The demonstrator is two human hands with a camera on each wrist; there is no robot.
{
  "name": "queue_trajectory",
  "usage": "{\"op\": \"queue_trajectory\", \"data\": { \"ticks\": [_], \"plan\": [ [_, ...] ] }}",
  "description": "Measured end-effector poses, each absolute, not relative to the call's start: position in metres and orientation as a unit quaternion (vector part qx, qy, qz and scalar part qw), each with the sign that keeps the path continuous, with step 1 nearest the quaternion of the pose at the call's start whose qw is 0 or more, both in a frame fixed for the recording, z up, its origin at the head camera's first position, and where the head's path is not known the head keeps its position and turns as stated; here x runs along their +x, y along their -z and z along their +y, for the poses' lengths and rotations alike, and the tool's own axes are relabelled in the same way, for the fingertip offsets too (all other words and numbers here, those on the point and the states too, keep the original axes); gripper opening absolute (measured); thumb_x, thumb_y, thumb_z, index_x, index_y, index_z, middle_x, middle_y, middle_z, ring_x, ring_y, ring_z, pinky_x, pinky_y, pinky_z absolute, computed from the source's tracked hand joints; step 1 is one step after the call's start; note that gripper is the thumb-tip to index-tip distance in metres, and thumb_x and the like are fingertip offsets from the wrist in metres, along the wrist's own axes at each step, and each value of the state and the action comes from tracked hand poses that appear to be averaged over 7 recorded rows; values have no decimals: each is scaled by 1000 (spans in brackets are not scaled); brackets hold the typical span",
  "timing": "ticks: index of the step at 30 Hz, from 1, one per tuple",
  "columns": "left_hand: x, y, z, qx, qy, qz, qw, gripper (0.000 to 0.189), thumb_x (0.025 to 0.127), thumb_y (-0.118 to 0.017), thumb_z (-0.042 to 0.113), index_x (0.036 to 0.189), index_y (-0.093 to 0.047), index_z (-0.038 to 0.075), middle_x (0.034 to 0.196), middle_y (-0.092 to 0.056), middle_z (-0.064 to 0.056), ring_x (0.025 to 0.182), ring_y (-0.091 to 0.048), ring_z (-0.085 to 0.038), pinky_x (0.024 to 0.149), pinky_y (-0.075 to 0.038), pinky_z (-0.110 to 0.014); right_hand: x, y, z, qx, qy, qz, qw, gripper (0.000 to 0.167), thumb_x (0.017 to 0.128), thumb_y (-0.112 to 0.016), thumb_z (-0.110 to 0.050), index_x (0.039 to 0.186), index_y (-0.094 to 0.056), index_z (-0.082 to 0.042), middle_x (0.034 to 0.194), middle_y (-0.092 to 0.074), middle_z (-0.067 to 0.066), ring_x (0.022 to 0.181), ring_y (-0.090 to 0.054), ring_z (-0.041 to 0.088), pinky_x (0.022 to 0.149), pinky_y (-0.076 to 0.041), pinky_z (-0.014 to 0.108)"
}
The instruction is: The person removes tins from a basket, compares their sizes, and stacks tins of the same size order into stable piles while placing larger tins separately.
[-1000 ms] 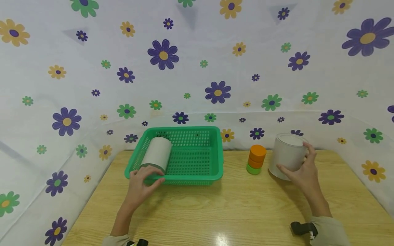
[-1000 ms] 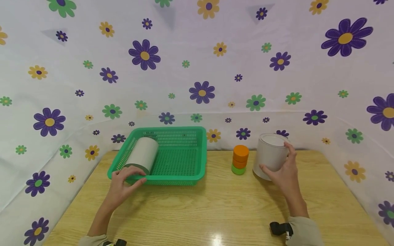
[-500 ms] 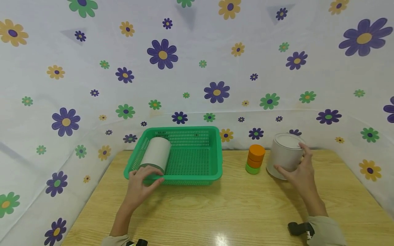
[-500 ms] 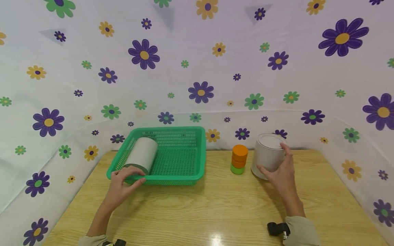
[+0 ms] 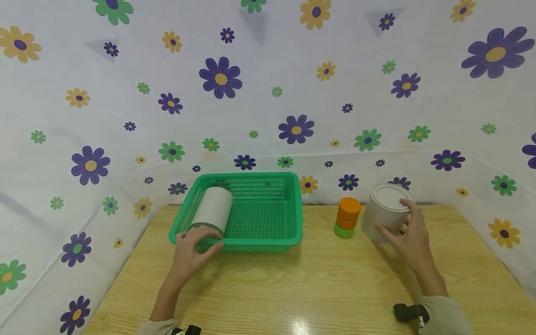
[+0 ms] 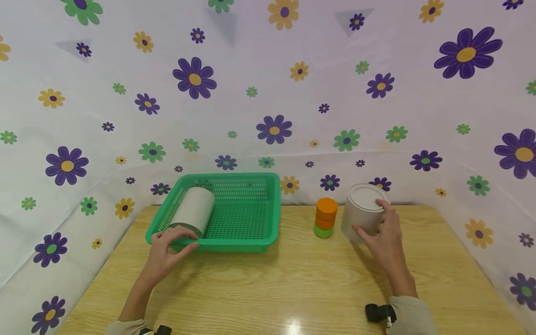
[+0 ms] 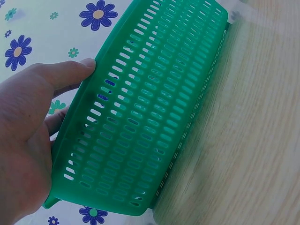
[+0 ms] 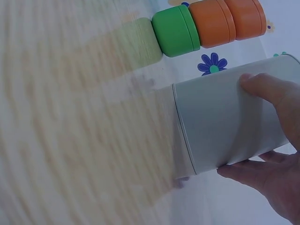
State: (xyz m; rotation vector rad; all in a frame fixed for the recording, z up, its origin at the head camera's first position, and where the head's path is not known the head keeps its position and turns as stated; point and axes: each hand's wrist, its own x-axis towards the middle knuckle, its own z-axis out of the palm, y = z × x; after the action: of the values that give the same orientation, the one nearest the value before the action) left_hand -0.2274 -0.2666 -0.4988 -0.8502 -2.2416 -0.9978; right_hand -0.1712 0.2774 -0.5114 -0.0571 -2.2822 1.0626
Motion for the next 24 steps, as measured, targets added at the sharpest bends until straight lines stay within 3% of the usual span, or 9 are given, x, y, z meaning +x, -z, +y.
{"op": "queue_trajectory", "data": {
  "ticks": [11, 21, 24],
  "plan": [
    [-225, 499, -267, -317, 372, -831, 267, 22, 84, -84, 14, 99, -74, 27, 99, -71, 12, 93, -60, -17, 81, -22, -44, -171, 507, 280, -6, -403, -856, 323, 91, 81, -86, -3, 154, -32, -5, 147, -34, 37, 123, -45, 67, 85, -44, 74],
    [-225, 499, -266, -318, 373, -829, 268, 23, 84, -84, 14, 99, -73, 28, 99, -71, 13, 93, -60, -16, 80, -21, -45, -162, 486, 279, -34, -404, -836, 369, 71, 86, -82, -7, 148, -47, -4, 145, -47, 24, 130, -50, 53, 95, -41, 70],
    [-226, 499, -266, -318, 374, -829, 269, 23, 84, -84, 14, 99, -74, 27, 99, -71, 13, 93, -60, -17, 80, -21, -45, -159, 479, 279, -33, -400, -833, 382, 62, 86, -81, -5, 143, -54, -3, 146, -49, 19, 133, -50, 41, 105, -43, 54]
  ]
}}
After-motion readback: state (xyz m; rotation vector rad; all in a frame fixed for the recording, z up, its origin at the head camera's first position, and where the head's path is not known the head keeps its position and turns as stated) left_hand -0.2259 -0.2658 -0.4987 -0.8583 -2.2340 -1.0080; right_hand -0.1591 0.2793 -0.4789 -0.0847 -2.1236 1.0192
